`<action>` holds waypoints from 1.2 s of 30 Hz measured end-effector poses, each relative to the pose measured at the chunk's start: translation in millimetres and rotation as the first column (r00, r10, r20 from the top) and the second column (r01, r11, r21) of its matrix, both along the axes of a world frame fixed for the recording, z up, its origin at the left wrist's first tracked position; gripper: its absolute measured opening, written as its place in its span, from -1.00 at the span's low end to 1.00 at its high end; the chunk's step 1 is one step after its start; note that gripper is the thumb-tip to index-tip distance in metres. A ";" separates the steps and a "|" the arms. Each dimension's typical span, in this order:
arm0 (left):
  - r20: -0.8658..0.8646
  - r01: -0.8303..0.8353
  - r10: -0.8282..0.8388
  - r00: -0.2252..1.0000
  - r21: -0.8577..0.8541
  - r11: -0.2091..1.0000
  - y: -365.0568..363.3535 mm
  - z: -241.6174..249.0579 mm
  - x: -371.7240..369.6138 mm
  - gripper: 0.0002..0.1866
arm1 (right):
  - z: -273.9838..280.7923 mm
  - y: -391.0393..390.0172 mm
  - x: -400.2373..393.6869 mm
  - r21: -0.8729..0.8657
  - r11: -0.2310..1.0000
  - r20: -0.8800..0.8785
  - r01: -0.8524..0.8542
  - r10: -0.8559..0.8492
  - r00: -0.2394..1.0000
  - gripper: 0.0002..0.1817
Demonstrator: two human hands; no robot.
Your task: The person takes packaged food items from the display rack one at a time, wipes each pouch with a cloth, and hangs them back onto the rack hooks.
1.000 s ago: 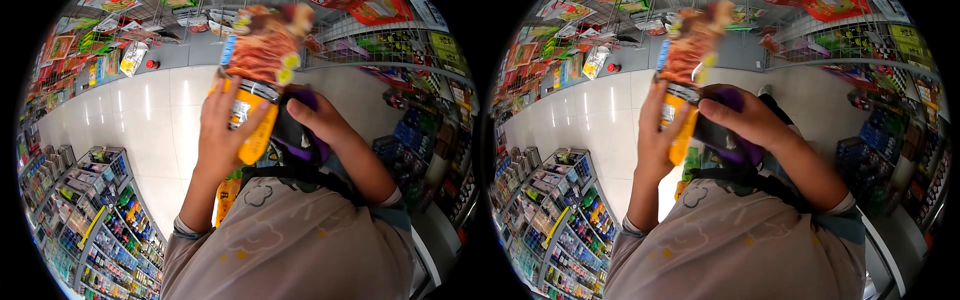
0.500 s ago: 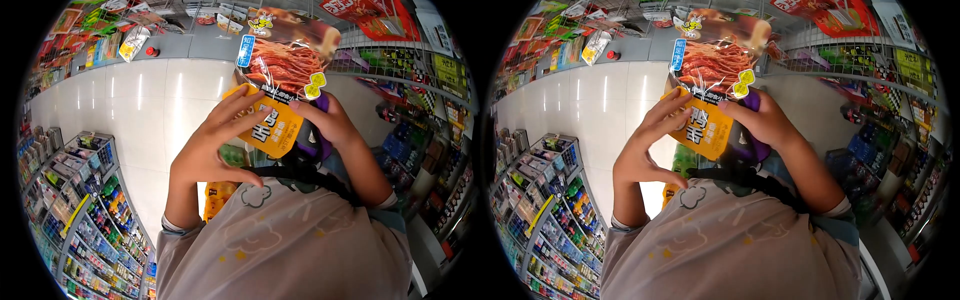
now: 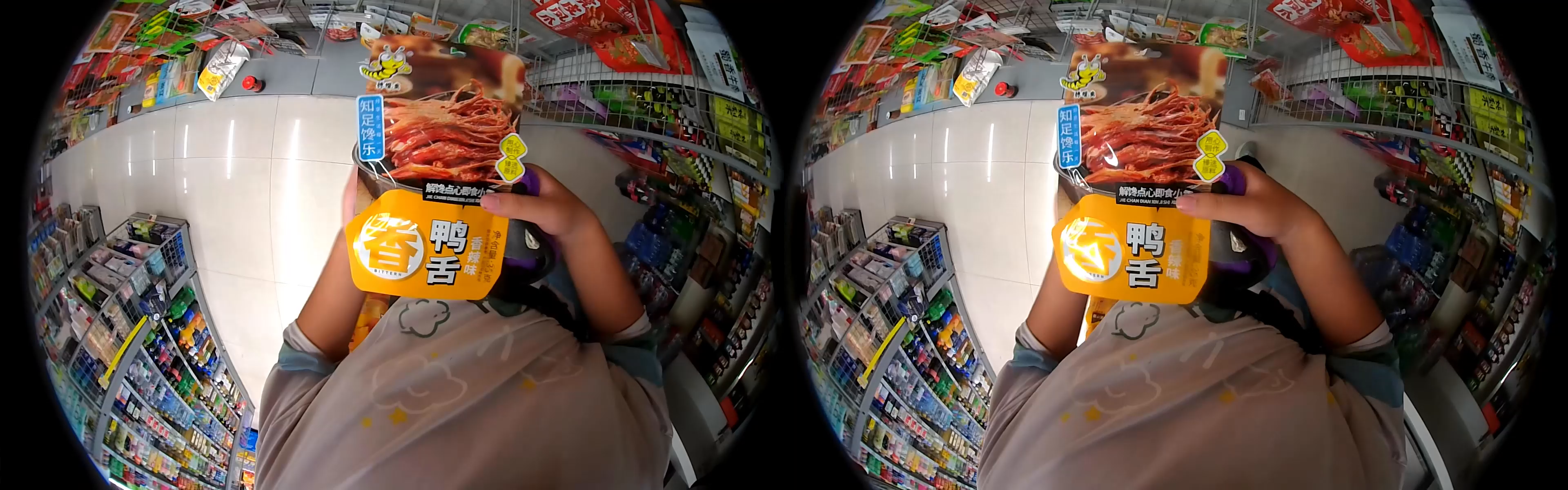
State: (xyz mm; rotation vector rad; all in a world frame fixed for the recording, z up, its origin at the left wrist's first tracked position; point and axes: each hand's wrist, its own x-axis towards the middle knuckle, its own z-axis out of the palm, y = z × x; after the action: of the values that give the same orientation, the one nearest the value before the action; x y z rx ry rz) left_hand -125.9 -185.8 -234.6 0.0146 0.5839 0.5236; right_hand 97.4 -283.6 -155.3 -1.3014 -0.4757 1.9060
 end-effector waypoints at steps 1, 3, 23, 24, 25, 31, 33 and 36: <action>-0.005 0.011 -0.011 1.000 -0.049 0.999 -7.2 -3.6 6.3 -0.27 | -3.3 -0.9 -0.5 -0.017 0.999 0.036 -0.042 0.043 0.998 -0.53; 0.093 0.039 -0.031 0.995 -0.096 0.995 -13.3 -2.4 12.2 -0.24 | -9.4 -3.4 -2.3 -0.012 0.997 0.102 -0.082 0.083 0.991 -0.49; 0.353 0.162 -0.125 0.927 -0.075 0.984 -23.6 -11.4 23.5 0.02 | 9.9 62.0 -70.5 0.521 0.704 0.844 -0.482 -0.343 0.411 -0.50; 0.348 0.163 -0.135 0.928 -0.054 0.985 -25.1 -10.8 24.5 0.01 | 3.9 60.1 -77.6 0.533 0.690 0.830 -0.490 -0.315 0.460 -0.45; 0.347 0.167 -0.147 0.926 -0.028 0.986 -26.5 -10.0 25.7 -0.01 | 3.3 57.0 -83.8 0.525 0.679 0.838 -0.514 -0.308 0.450 -0.41; 0.275 0.162 -0.181 0.944 0.093 0.982 -31.8 -10.9 25.7 -0.12 | -13.6 30.5 -117.9 0.485 0.560 0.840 -0.671 -0.084 0.537 -0.36; 0.411 0.105 -0.073 0.909 -0.056 0.993 -35.5 -25.4 23.6 -0.12 | -29.4 17.3 -117.8 0.498 0.379 0.851 -0.780 -0.038 0.524 -0.48; 0.737 0.266 0.268 0.621 -0.519 0.812 -34.1 -36.5 21.8 -0.17 | -26.1 14.0 -102.3 0.489 0.276 0.871 -0.827 -0.110 0.478 -0.62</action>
State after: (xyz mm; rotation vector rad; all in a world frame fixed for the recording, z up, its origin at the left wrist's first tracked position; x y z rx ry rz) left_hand -104.1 -219.9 -271.1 -0.8015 -0.1718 0.2732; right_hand -4.9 -269.7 -181.3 -1.1183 -2.2616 0.7640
